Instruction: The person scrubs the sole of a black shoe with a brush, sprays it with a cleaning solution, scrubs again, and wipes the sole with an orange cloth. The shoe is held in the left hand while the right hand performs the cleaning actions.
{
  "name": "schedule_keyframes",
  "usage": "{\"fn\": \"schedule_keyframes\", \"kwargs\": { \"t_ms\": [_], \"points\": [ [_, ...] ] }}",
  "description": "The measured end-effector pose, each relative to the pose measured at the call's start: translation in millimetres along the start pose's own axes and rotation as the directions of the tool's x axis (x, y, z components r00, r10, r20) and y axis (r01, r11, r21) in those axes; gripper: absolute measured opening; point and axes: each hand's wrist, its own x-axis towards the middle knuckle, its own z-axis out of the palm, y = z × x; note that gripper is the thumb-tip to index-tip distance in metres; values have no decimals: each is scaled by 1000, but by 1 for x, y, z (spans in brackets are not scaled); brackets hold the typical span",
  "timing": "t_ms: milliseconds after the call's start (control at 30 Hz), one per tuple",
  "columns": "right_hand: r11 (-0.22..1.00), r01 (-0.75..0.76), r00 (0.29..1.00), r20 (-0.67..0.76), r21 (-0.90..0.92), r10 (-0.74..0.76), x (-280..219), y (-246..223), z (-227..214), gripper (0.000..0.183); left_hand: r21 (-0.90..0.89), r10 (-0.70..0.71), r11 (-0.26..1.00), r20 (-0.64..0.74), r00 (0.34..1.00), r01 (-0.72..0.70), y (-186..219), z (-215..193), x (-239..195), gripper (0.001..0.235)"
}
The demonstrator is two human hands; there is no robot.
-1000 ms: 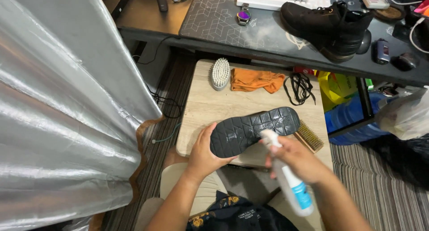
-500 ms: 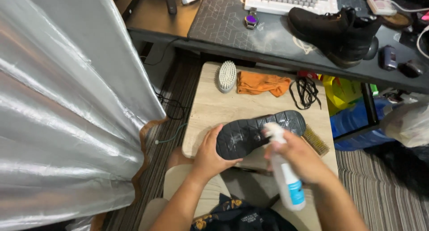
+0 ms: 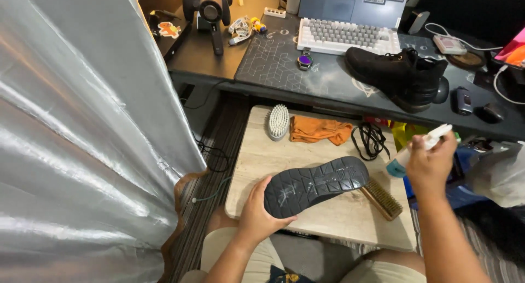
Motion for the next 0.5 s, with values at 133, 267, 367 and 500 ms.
{"fn": "schedule_keyframes", "kwargs": {
  "t_ms": [133,267,367,500],
  "points": [
    [999,13,1000,11,-51,-12,1,55,19,45,20,-54,998,17,998,53,3,-1,2,114],
    [989,143,989,55,-47,-140,-5,54,16,68,23,-88,996,31,996,87,8,-3,3,113],
    [996,55,992,118,-72,-46,-12,35,5,70,5,-91,996,6,996,90,4,-1,2,115],
    [993,5,983,184,-120,17,-24,42,-6,51,-52,9,999,-118,993,-16,-7,1,-5,115]
  ]
}}
